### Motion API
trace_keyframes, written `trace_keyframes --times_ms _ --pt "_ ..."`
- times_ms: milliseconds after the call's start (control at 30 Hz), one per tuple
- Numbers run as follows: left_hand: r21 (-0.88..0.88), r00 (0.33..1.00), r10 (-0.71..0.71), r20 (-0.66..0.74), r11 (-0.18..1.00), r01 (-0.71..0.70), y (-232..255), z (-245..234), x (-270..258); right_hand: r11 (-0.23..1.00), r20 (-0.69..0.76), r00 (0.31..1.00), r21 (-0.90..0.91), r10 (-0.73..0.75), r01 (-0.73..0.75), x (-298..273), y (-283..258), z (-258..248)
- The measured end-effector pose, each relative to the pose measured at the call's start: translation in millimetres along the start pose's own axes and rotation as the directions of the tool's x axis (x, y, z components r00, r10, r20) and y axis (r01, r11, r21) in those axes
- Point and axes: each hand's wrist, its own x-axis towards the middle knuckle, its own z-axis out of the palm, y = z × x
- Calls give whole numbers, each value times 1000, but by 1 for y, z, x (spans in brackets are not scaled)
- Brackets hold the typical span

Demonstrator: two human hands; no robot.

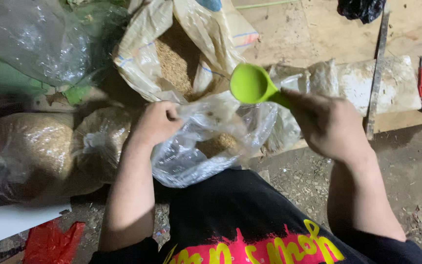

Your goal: The person uses a green scoop to transfer grain from a large sack into a clear plastic bag. They repeatedly scoop and pour the grain, gradually filling the bag while keeping the sack open with one hand.

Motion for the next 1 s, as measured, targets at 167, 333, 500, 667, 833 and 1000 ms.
trace_keyframes --times_ms 167,333,500,667,833,1000 --pt "4 1000 9 -3 1000 -9 -24 -6 26 930 259 899 -201 353 -307 74 -5 65" --pt "247 921 221 -322 958 -144 -41 0 60 935 523 788 -305 325 -183 147 -21 166" --pt "306 987 41 -157 952 9 -60 20 87 887 628 627 -336 461 -316 176 -25 251" --pt "385 998 -19 -52 922 37 -84 38 93 927 515 771 -241 374 -289 170 -14 318" --pt "418 990 -70 122 908 13 -95 31 86 931 286 891 -8 352 -365 166 0 349" --pt "309 986 136 -96 946 -101 -90 15 77 870 213 910 279 356 -406 153 9 331"
